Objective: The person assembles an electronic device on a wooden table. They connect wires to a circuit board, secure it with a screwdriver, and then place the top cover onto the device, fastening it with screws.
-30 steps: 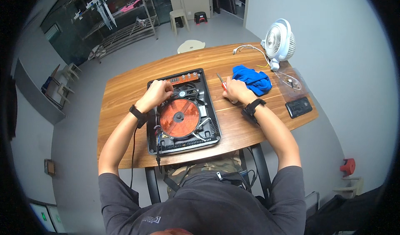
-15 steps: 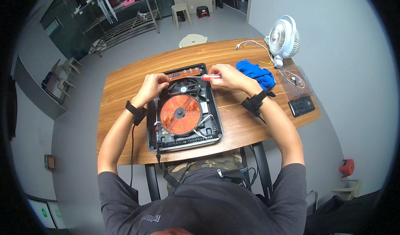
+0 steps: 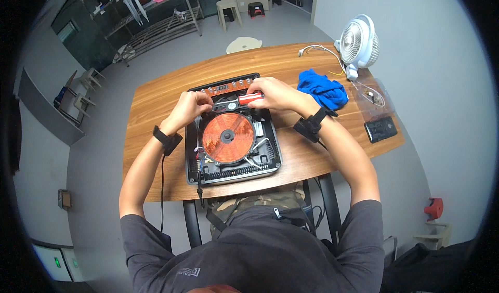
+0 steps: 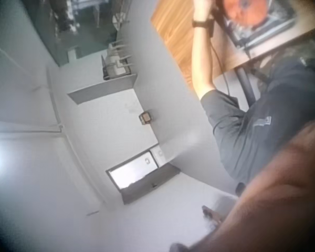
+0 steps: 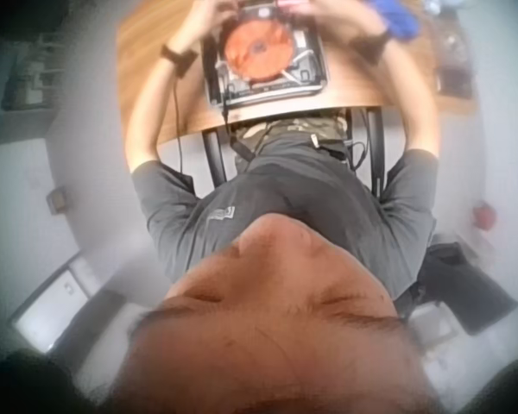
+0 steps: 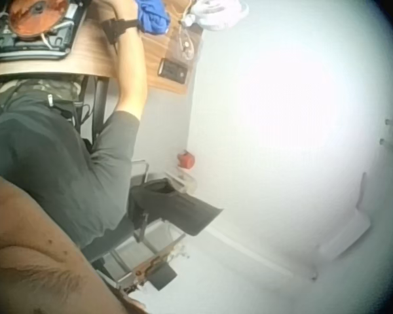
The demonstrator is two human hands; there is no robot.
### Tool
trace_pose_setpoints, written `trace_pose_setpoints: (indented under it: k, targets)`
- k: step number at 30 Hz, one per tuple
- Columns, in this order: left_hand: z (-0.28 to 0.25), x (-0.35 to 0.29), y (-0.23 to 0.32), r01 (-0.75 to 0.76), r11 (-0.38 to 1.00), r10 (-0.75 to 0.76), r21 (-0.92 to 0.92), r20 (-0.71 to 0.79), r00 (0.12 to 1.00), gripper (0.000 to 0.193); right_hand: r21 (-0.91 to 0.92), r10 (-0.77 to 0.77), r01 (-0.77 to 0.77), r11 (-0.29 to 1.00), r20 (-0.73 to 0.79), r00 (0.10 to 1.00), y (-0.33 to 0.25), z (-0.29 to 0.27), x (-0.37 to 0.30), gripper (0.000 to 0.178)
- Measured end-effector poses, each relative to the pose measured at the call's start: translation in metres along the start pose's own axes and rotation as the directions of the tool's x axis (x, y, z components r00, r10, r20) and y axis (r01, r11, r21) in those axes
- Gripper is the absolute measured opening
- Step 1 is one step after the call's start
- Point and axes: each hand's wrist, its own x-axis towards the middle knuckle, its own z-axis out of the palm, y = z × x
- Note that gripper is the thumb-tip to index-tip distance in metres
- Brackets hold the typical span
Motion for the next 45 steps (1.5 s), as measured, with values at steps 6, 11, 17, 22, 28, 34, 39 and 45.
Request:
trace_pose_setpoints:
  k: [6,11,17,22,28,34,39,45]
  targets:
    - [0.002,-0.001,0.002,0.017,1.0,-0.017,0.008,0.003,1.0,0.017,-0.019,-0.013,0.013,1.0,-0.004,1.0,-0.001,-0.001,0.001,0.036]
    - [-0.001,0.001,0.01,0.045,0.998,-0.044,-0.032,0.05,0.998,0.014,-0.005,-0.022,0.022,1.0,-0.012,1.0,0.002,0.0,0.001,0.036]
    - [-0.002,0.002,0.012,0.049,0.996,-0.046,-0.073,0.045,0.998,0.015,0.033,-0.019,0.019,0.999,-0.021,1.0,0.007,-0.001,0.0,0.036]
    - [0.001,0.005,0.011,0.051,0.986,-0.044,-0.156,0.043,0.998,0.015,-0.003,-0.03,0.03,1.0,-0.02,0.999,0.01,-0.006,-0.001,0.036]
    - [0.003,0.007,0.011,0.08,0.979,-0.07,-0.19,0.061,0.996,0.015,0.059,-0.037,0.038,0.998,-0.019,0.999,0.009,-0.009,-0.002,0.036]
    - [0.002,0.012,0.022,0.044,0.986,-0.034,-0.159,0.062,0.997,0.012,0.383,0.234,-0.279,0.881,0.16,0.959,0.008,-0.019,-0.005,0.043]
    - [-0.001,0.019,0.032,-0.019,0.992,0.024,-0.129,0.045,0.999,0.017,0.521,0.331,-0.401,0.753,0.228,0.916,0.005,-0.039,-0.011,0.053]
    - [0.005,0.048,0.034,-0.143,0.989,0.144,-0.038,0.005,0.99,0.027,0.646,0.26,-0.268,0.714,0.11,0.959,0.027,-0.067,-0.006,0.045]
